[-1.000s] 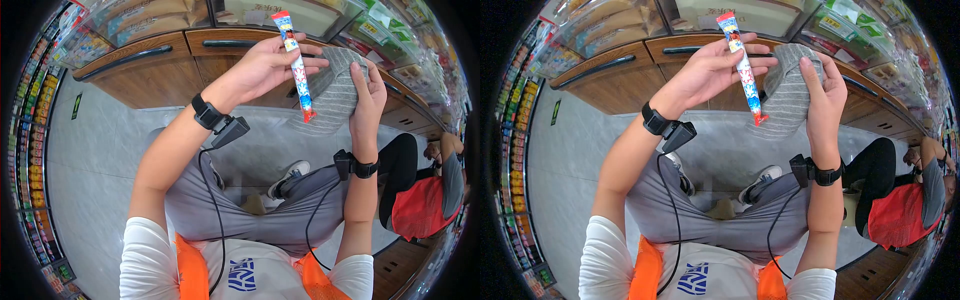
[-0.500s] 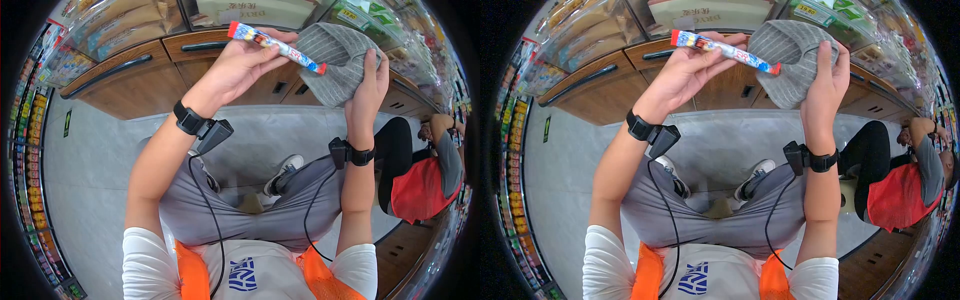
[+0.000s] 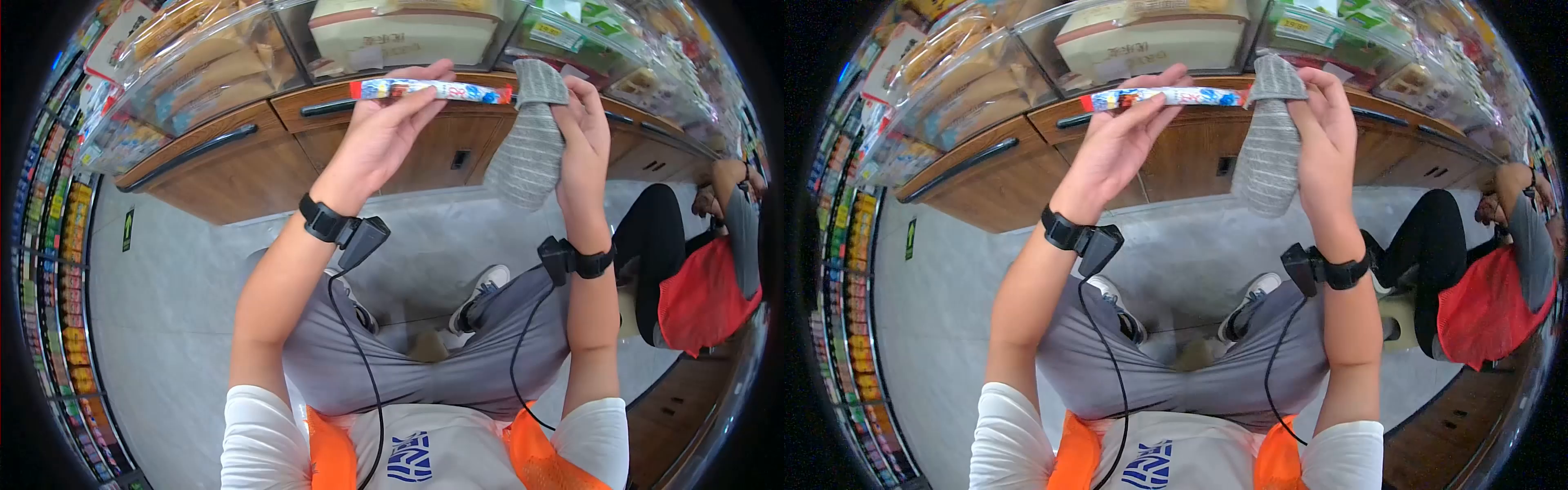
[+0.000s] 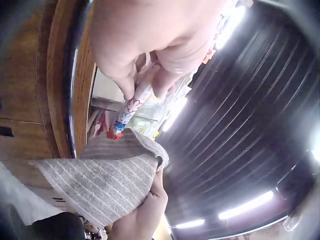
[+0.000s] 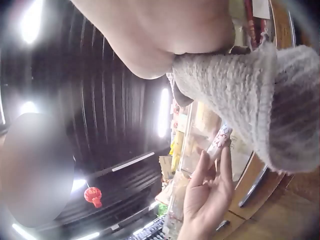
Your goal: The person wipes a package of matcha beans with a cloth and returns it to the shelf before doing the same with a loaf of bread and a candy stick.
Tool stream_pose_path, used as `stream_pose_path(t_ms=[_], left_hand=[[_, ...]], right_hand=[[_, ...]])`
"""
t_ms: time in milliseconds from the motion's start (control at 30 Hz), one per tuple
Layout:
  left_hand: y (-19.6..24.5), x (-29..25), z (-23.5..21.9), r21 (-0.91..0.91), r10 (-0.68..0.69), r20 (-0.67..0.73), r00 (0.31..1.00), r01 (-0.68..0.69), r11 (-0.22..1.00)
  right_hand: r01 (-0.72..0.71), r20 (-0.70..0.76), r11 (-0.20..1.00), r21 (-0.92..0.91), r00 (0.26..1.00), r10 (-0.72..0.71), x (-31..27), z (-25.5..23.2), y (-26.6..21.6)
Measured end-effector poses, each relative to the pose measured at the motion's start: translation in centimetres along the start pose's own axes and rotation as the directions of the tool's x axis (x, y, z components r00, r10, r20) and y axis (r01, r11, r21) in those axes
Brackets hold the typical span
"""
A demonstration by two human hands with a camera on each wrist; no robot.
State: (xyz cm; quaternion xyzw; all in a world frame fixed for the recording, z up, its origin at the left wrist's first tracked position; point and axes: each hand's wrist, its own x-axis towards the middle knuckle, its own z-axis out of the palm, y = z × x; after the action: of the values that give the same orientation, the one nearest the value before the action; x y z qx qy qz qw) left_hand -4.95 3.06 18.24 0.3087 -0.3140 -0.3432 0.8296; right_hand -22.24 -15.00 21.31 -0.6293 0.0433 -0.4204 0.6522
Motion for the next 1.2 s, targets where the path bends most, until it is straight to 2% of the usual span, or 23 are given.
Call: stream_pose_path(t_ms=[100, 200, 300, 400, 500, 533, 633, 667, 767, 800, 900, 1000, 1033, 1133, 1200], left_hand=[[0.5, -0.3, 0.7, 0.088, 0.001, 0.031, 1.000, -0.003, 0.996], [0.2, -0.4, 0.5, 0.062, -0.008, 0.040, 0.999, 0.006, 0.998], [0.2, -0.3, 0.6, 0.061, -0.010, 0.050, 0.999, 0.007, 0.998], [0.1, -0.5, 0.6, 0.073, -0.013, 0.067, 0.998, 0.008, 0.997], [0.0, -0.5, 0.5, 0.040, -0.001, 0.056, 0.998, -0.001, 0.999], [0.0, -0.4, 0.5, 0.028, -0.001, 0.060, 0.998, 0.000, 1.000], [-0.2, -0.5, 0.6, 0.008, -0.008, 0.034, 0.999, 0.008, 1.000], [-0.2, -0.5, 0.7, 0.004, -0.010, 0.022, 1.000, 0.010, 1.000], [-0.4, -0.7, 0.8, 0.075, -0.045, 0.064, 0.997, 0.041, 0.996], [-0.6, -0.9, 0.9, 0.088, -0.061, 0.050, 0.997, 0.057, 0.995], [-1.0, -1.2, 0.8, 0.119, -0.122, 0.068, 0.990, 0.114, 0.986], [-0.1, -0.6, 0.5, 0.106, -0.070, 0.095, 0.993, 0.060, 0.993], [0.2, -0.5, 0.1, 0.184, -0.053, 0.087, 0.995, 0.036, 0.982], [1.0, -0.4, -0.9, 0.409, -0.023, 0.056, 0.998, -0.002, 0.913], [0.3, -0.5, -0.9, 0.445, -0.028, 0.079, 0.996, -0.010, 0.895]], right_hand=[[-0.033, -0.035, 0.997, 0.074, 0.999, 0.035, 0.4, -0.2, 0.1], [-0.029, -0.106, 0.997, 0.073, 0.994, 0.037, 0.8, -0.8, 0.6], [-0.042, -0.044, 0.997, 0.069, 0.998, 0.045, 0.7, -0.4, 0.3], [0.035, -0.002, 0.989, -0.141, 0.999, -0.036, 0.2, 0.6, -0.4], [0.229, 0.150, 0.919, -0.322, 0.970, -0.189, -0.6, 1.9, -0.7], [0.266, 0.162, 0.912, -0.311, 0.961, -0.225, -1.2, 2.3, -0.6], [0.480, 0.495, 0.728, -0.490, 0.840, -0.221, -1.5, 1.8, -1.7], [0.637, 0.610, 0.490, -0.595, 0.755, -0.242, -1.0, 1.7, -2.0], [0.709, 0.643, 0.176, -0.683, 0.698, -0.315, -1.4, 2.6, 0.0], [0.649, 0.574, 0.232, -0.725, 0.755, -0.317, -2.0, 3.1, 0.5], [0.491, 0.484, 0.347, -0.799, 0.868, -0.114, -2.3, 2.8, 0.5], [0.480, 0.487, 0.408, -0.776, 0.868, -0.094, -1.5, 1.8, 0.8], [0.482, 0.490, 0.424, -0.767, 0.866, -0.098, -1.5, 1.6, 1.0], [0.512, 0.524, 0.370, -0.775, 0.848, -0.078, -1.4, 1.7, 0.9], [0.554, 0.550, 0.302, -0.775, 0.828, -0.107, -1.4, 1.5, 1.1]])
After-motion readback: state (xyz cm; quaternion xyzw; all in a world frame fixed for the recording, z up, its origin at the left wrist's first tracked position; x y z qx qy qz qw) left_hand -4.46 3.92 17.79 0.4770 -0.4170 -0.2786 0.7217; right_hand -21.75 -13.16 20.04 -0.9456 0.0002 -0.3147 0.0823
